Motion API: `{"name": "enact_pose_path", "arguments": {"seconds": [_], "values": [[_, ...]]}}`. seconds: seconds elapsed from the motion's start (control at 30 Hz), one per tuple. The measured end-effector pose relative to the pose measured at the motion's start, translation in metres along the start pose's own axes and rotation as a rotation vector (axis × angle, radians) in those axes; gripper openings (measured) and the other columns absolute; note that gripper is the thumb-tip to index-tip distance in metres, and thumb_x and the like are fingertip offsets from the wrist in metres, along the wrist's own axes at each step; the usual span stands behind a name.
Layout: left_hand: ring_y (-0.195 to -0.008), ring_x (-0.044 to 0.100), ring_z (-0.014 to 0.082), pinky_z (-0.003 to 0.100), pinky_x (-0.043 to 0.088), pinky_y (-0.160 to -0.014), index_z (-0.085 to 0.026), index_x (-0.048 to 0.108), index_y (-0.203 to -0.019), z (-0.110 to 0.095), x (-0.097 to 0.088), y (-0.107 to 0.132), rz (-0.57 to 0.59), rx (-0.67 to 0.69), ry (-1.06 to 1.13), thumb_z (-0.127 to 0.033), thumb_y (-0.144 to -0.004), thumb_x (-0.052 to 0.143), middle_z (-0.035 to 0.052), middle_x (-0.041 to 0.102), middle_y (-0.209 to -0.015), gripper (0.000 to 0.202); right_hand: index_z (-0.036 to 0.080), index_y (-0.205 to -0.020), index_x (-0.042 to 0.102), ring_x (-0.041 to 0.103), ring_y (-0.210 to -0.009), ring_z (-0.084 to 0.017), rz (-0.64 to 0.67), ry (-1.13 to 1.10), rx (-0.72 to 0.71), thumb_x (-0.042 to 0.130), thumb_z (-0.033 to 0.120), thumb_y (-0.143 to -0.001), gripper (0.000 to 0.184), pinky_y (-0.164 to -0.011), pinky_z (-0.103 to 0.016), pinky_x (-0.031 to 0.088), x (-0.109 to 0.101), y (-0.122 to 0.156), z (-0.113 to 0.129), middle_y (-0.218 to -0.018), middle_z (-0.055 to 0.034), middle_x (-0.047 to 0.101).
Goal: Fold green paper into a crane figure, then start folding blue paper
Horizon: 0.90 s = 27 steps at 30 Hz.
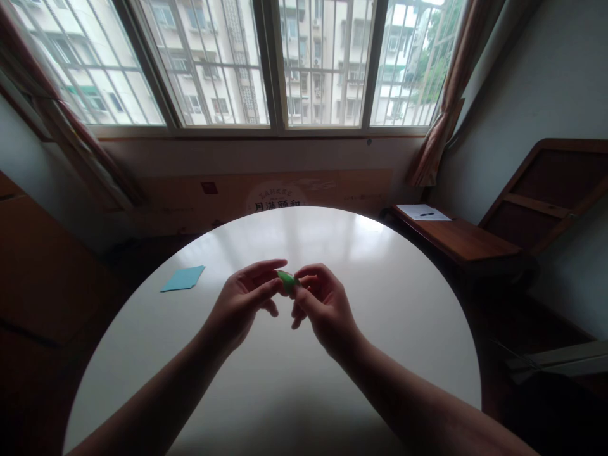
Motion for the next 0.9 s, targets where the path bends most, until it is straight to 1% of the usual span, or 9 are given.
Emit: {"name": "enact_pose_path", "arguments": {"seconds": [0.1,0.23,0.4,0.57,0.73,0.83,0.9], "values": [[-0.070,0.064,0.0150,0.017,0.053,-0.046,-0.015,0.076,-0.101,0.0010,0.0009,0.0002,-0.002,-0.043,0.020,-0.029,-0.074,0.084,0.0055,0.074,-0.078,0.031,0.022,-0.098,0.063,0.060,-0.054,-0.010,0.017,0.006,-0.016,0.072,0.027,-0.088,0.014,-0.044,-0.022,0.055,0.0014,0.0006,0.0029,-0.077,0.0023,0.068],[-0.069,0.063,0.0145,0.016,0.052,-0.046,-0.015,0.078,-0.093,0.0001,0.0014,0.0001,-0.002,-0.058,0.014,-0.028,-0.074,0.083,0.0059,0.073,-0.078,0.024,0.022,-0.097,0.064,0.061,-0.054,-0.011,0.017,0.011,-0.027,0.072,0.026,-0.087,0.014,-0.043,-0.022,0.054,0.0024,0.0013,0.0049,-0.075,0.0029,0.067],[-0.067,0.064,0.0142,0.017,0.052,-0.045,-0.014,0.077,-0.091,-0.0006,0.0010,0.0006,-0.017,-0.039,-0.025,-0.026,-0.075,0.082,0.0055,0.073,-0.076,0.021,0.023,-0.098,0.065,0.061,-0.055,-0.011,-0.001,0.024,-0.033,0.073,0.027,-0.087,0.015,-0.042,-0.022,0.055,0.0006,0.0006,0.0034,-0.076,0.0030,0.066],[-0.063,0.065,0.0142,0.018,0.052,-0.044,-0.014,0.075,-0.090,-0.0019,0.0001,0.0008,-0.034,-0.013,-0.060,-0.025,-0.076,0.079,0.0036,0.072,-0.073,0.018,0.022,-0.097,0.067,0.060,-0.054,-0.011,0.002,0.048,-0.046,0.071,0.024,-0.086,0.012,-0.043,-0.022,0.055,0.0007,0.0012,0.0044,-0.070,0.0037,0.065],[-0.058,0.066,0.0139,0.018,0.052,-0.044,-0.015,0.073,-0.091,-0.0060,-0.0009,0.0009,-0.049,0.015,-0.078,-0.022,-0.076,0.076,0.0020,0.072,-0.069,0.016,0.022,-0.095,0.069,0.060,-0.053,-0.011,-0.002,0.048,-0.049,0.070,0.021,-0.084,0.012,-0.042,-0.023,0.055,0.0001,0.0009,0.0046,-0.071,0.0031,0.066],[-0.057,0.067,0.0138,0.018,0.052,-0.044,-0.014,0.072,-0.088,-0.0072,-0.0013,0.0012,-0.056,0.032,-0.089,-0.018,-0.076,0.073,0.0014,0.072,-0.069,0.012,0.022,-0.095,0.070,0.061,-0.053,-0.011,0.002,0.050,-0.049,0.070,0.018,-0.084,0.011,-0.042,-0.023,0.056,-0.0008,0.0007,0.0028,-0.074,0.0025,0.067],[-0.057,0.067,0.0137,0.018,0.052,-0.044,-0.015,0.072,-0.087,-0.0073,-0.0014,0.0014,-0.056,0.042,-0.097,-0.019,-0.077,0.073,0.0013,0.072,-0.069,0.011,0.023,-0.096,0.070,0.061,-0.053,-0.011,0.006,0.051,-0.053,0.069,0.017,-0.084,0.013,-0.042,-0.023,0.056,-0.0011,0.0010,0.0021,-0.076,0.0023,0.068]]}}
Point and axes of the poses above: each hand's wrist, its own y-axis away from the middle knuckle, its own x-axis out of the palm, z = x × y, the point moved 6 cm from there along -y, towards the middle knuckle
